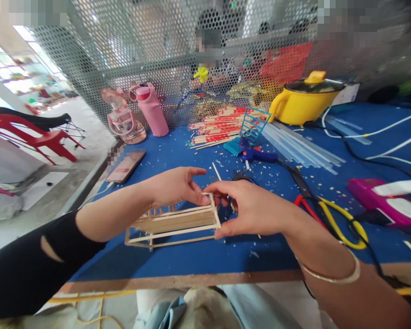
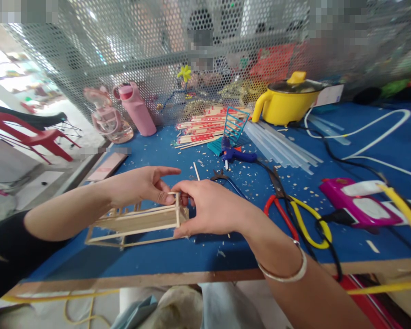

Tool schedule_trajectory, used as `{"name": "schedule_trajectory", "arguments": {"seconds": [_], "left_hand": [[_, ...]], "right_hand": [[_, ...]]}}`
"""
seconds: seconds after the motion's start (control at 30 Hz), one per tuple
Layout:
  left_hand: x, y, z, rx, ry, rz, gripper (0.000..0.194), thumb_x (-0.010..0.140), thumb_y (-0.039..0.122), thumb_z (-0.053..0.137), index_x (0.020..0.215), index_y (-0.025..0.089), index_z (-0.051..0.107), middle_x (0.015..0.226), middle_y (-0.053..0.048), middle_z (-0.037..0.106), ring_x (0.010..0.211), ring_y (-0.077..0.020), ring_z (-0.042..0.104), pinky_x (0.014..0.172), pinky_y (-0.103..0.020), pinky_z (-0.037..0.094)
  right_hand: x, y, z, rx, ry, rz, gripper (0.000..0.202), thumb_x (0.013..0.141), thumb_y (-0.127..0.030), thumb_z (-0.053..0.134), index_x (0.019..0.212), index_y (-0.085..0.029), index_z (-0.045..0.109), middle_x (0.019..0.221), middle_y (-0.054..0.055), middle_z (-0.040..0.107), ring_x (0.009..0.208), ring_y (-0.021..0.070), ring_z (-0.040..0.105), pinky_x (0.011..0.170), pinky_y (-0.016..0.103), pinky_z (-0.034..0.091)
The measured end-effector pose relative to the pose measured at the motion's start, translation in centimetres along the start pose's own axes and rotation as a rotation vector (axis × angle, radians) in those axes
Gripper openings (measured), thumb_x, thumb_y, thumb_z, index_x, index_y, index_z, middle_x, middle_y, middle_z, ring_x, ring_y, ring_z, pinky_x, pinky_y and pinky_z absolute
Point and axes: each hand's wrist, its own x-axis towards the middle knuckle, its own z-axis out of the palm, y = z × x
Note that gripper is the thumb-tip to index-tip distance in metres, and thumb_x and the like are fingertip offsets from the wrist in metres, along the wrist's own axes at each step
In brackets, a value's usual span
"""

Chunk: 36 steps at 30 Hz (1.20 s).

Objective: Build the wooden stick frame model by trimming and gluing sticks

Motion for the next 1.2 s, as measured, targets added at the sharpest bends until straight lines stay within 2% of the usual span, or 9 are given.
{"name": "schedule_trajectory", "arguments": {"seconds": [0.17,0.33,0.43,0.6,0.73,1.2], "left_hand": [[0.0,-0.3,-0.5,-0.084,-0.086,0.022,0.099,0.067,0.03,0.075,0.147,0.02,0.017,0.069,0.007,0.067,0.079,-0.0165,0.063,0.086,-0.03,0.039],[-0.1,-0.4,-1.0,-0.166,-0.149,0.007,0.094,0.07,0.028,0.073,0.146,0.022,0.019,0.077,0.002,0.07,0.083,-0.0177,0.064,0.084,-0.032,0.041],[0.0,-0.4,-1.0,-0.198,-0.148,-0.004,0.09,0.072,0.026,0.072,0.146,0.022,0.021,0.08,0.001,0.07,0.081,-0.0172,0.063,0.08,-0.031,0.042],[0.2,-0.6,-1.0,-0.15,-0.15,0.016,0.098,0.067,0.024,0.075,0.146,0.021,0.018,0.074,0.004,0.067,0.075,-0.0144,0.062,0.078,-0.029,0.041],[0.2,-0.6,-0.8,-0.158,-0.116,0.016,0.096,0.066,0.024,0.075,0.146,0.02,0.022,0.071,0.004,0.067,0.069,-0.0137,0.061,0.071,-0.025,0.042],[0.2,-1.2,-0.6,-0.297,-0.045,0.073,0.084,0.057,0.014,0.076,0.135,0.02,0.046,0.069,-0.002,0.072,0.067,-0.0207,0.067,0.062,-0.026,0.047]], "right_hand": [[0.0,0.1,0.0,-0.018,-0.003,0.0,0.06,0.059,-0.041,0.08,0.112,-0.021,0.06,0.086,-0.001,0.064,0.071,0.0138,0.053,0.061,0.025,0.038],[0.0,0.0,-0.1,-0.018,-0.01,0.007,0.06,0.059,-0.041,0.079,0.112,-0.021,0.059,0.087,0.0,0.064,0.072,0.0142,0.054,0.061,0.025,0.038],[0.0,0.0,0.0,-0.022,0.0,0.004,0.06,0.058,-0.04,0.079,0.112,-0.022,0.06,0.088,0.0,0.065,0.072,0.0143,0.055,0.061,0.025,0.038],[0.0,0.0,0.0,-0.032,-0.002,0.015,0.058,0.058,-0.041,0.079,0.109,-0.022,0.06,0.088,-0.001,0.065,0.071,0.0138,0.055,0.06,0.025,0.038],[0.0,-0.2,-0.1,-0.031,-0.013,0.023,0.056,0.059,-0.04,0.079,0.109,-0.021,0.059,0.089,-0.001,0.065,0.07,0.0132,0.054,0.06,0.024,0.038],[0.0,-0.1,0.0,-0.065,0.016,0.006,0.057,0.058,-0.037,0.08,0.109,-0.021,0.06,0.086,-0.003,0.064,0.068,0.0112,0.053,0.058,0.023,0.038]]}}
